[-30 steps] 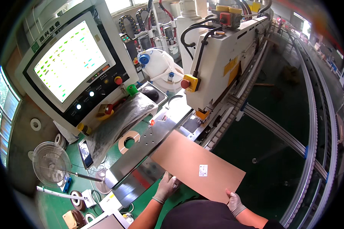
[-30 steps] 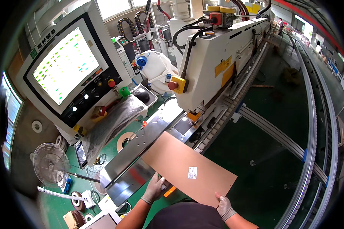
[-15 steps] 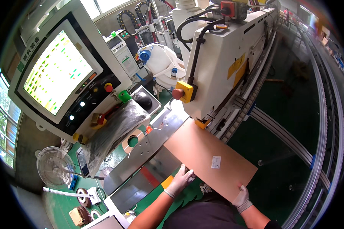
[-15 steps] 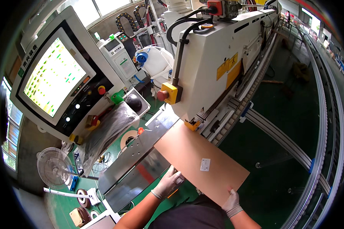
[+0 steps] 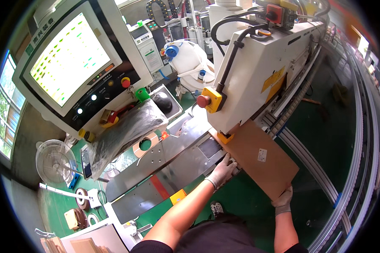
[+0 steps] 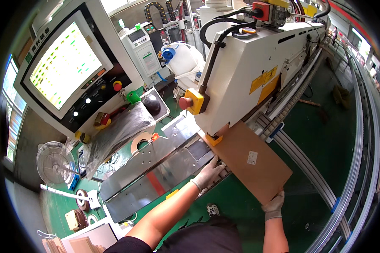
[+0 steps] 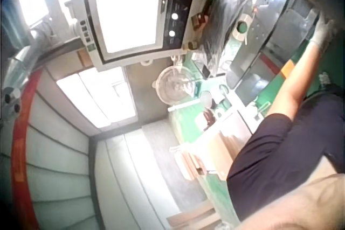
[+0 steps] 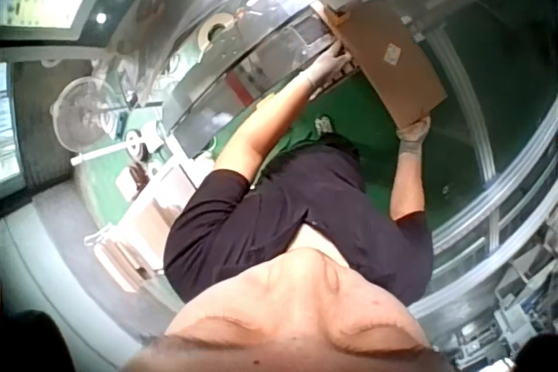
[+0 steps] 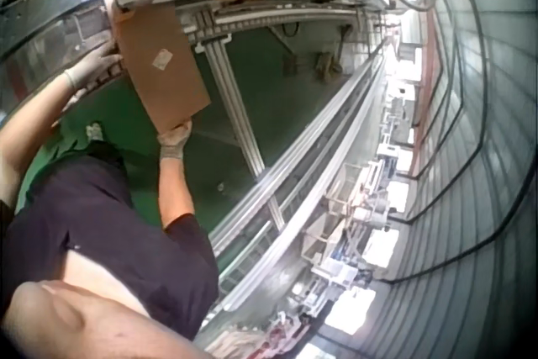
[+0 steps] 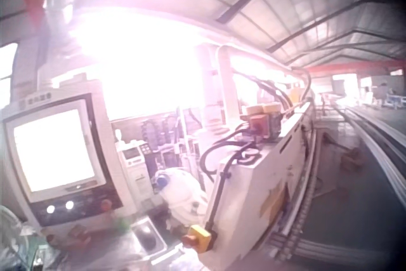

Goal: The person repeatedly picks up large flat boards from a stack, places them onto a conveyor belt, and then stacks the processed boards on a nearby table. The cycle continues throughout the clip.

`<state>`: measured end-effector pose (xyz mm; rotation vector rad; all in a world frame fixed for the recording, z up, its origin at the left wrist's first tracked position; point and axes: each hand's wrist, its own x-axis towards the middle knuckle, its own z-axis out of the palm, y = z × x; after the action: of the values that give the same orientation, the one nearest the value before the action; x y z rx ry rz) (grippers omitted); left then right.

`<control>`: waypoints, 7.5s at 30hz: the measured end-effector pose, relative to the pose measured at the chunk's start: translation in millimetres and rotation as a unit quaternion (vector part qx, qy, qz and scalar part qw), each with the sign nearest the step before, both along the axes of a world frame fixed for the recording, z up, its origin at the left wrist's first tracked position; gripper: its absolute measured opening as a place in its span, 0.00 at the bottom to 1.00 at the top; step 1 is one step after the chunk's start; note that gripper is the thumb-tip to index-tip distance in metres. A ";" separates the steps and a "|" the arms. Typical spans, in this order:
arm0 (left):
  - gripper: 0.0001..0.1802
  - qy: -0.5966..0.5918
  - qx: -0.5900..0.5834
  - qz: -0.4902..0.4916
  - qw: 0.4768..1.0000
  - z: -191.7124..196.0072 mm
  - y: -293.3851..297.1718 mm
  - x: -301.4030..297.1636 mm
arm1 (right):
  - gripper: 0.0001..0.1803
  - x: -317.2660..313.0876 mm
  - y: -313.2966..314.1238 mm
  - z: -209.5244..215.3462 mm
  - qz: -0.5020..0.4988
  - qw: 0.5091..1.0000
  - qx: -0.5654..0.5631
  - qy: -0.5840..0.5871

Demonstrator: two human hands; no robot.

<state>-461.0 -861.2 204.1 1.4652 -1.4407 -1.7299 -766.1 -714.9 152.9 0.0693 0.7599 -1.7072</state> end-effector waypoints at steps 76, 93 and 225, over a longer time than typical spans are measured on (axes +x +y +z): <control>0.22 0.326 -0.283 0.883 0.185 -100.4 812.2 478.3 | 0.14 544.2 122.7 8.5 0.595 0.444 -0.372 0.557; 0.32 0.159 -0.083 0.950 0.254 -70.1 967.0 221.7 | 0.26 813.3 296.5 -14.6 0.784 0.186 -0.427 0.411; 0.25 0.323 -0.205 0.923 0.040 -116.2 801.3 576.2 | 0.14 544.0 258.4 0.7 0.732 0.643 0.121 0.189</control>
<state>115.2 -60.0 87.9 0.5334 0.8680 0.2494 -222.1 -456.4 153.6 -0.6035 0.9107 -0.0080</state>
